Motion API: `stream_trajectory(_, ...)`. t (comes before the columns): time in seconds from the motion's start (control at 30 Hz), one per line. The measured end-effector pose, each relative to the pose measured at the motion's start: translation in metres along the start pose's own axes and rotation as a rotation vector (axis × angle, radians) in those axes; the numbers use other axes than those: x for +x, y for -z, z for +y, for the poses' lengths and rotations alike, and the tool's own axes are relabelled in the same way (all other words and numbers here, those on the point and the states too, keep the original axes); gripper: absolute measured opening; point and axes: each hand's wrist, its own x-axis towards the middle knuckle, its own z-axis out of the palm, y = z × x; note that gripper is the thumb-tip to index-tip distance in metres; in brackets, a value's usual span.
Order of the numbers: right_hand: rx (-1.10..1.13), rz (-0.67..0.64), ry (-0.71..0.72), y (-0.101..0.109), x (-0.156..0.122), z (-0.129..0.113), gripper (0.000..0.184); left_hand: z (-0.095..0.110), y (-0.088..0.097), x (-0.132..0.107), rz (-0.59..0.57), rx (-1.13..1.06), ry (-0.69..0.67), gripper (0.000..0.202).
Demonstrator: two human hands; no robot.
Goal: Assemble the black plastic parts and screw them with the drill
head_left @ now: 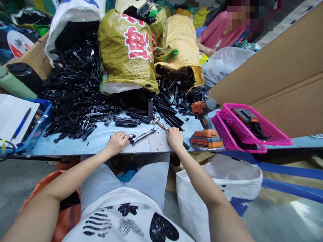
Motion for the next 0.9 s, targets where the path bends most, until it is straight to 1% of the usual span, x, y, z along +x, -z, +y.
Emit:
stream_trajectory(0.03,0.010,-0.029,-0.015,0.000,-0.002,0.003,0.029,0.003,0.000,-0.004,0.008,0.007,-0.020,0.030)
stream_trajectory(0.1,0.112,-0.047,-0.053,0.013,-0.009,0.000,0.031,0.007,0.000,-0.011,0.009,0.022,-0.015,0.036)
stream_trajectory(0.17,0.283,-0.047,-0.050,0.037,-0.022,-0.014,0.036,0.011,-0.001,-0.014,0.004,0.027,0.015,0.040)
stream_trajectory(0.23,0.441,-0.034,0.015,0.063,-0.040,-0.033,0.041,0.013,-0.003,-0.014,0.006,0.035,0.044,0.040)
stream_trajectory(0.27,0.485,-0.037,0.047,0.073,-0.049,-0.044,0.042,0.014,-0.004,-0.014,0.009,0.042,0.055,0.040)
stream_trajectory(0.3,0.495,-0.065,0.080,0.080,-0.058,-0.055,0.043,0.014,-0.005,-0.014,0.012,0.047,0.061,0.040)
stream_trajectory(0.37,0.432,-0.188,0.148,0.088,-0.073,-0.073,0.040,0.015,-0.006,-0.015,0.017,0.051,0.063,0.041)
stream_trajectory(0.43,0.352,-0.297,0.212,0.090,-0.083,-0.084,0.035,0.015,-0.006,-0.016,0.022,0.048,0.064,0.041)
stream_trajectory(0.47,0.338,-0.305,0.223,0.092,-0.086,-0.085,0.034,0.015,-0.006,-0.017,0.025,0.046,0.067,0.042)
stream_trajectory(0.5,0.347,-0.278,0.214,0.093,-0.087,-0.083,0.035,0.015,-0.006,-0.017,0.027,0.046,0.073,0.042)
stream_trajectory(0.57,0.390,-0.177,0.156,0.097,-0.084,-0.074,0.040,0.014,-0.005,-0.016,0.025,0.042,0.081,0.042)
stream_trajectory(0.63,0.382,-0.101,0.063,0.097,-0.072,-0.059,0.043,0.011,-0.004,-0.013,0.010,0.035,0.074,0.040)
stream_trajectory(0.67,0.350,-0.090,0.010,0.095,-0.064,-0.051,0.042,0.008,-0.003,-0.012,0.001,0.033,0.073,0.038)
stream_trajectory(0.7,0.308,-0.100,-0.043,0.091,-0.056,-0.043,0.041,0.006,-0.002,-0.011,-0.009,0.035,0.073,0.036)
stream_trajectory(0.77,0.236,-0.166,-0.109,0.082,-0.040,-0.027,0.040,-0.001,0.000,-0.010,-0.035,0.056,0.082,0.034)
stream_trajectory(0.8,0.223,-0.202,-0.106,0.079,-0.035,-0.019,0.040,-0.004,0.001,-0.009,-0.051,0.074,0.087,0.034)
stream_trajectory(0.83,0.222,-0.220,-0.066,0.077,-0.032,-0.013,0.040,-0.009,0.003,-0.008,-0.072,0.084,0.080,0.035)
stream_trajectory(0.9,0.240,-0.176,-0.130,0.075,-0.032,-0.006,0.036,-0.017,0.008,0.001,-0.112,0.034,0.006,0.042)
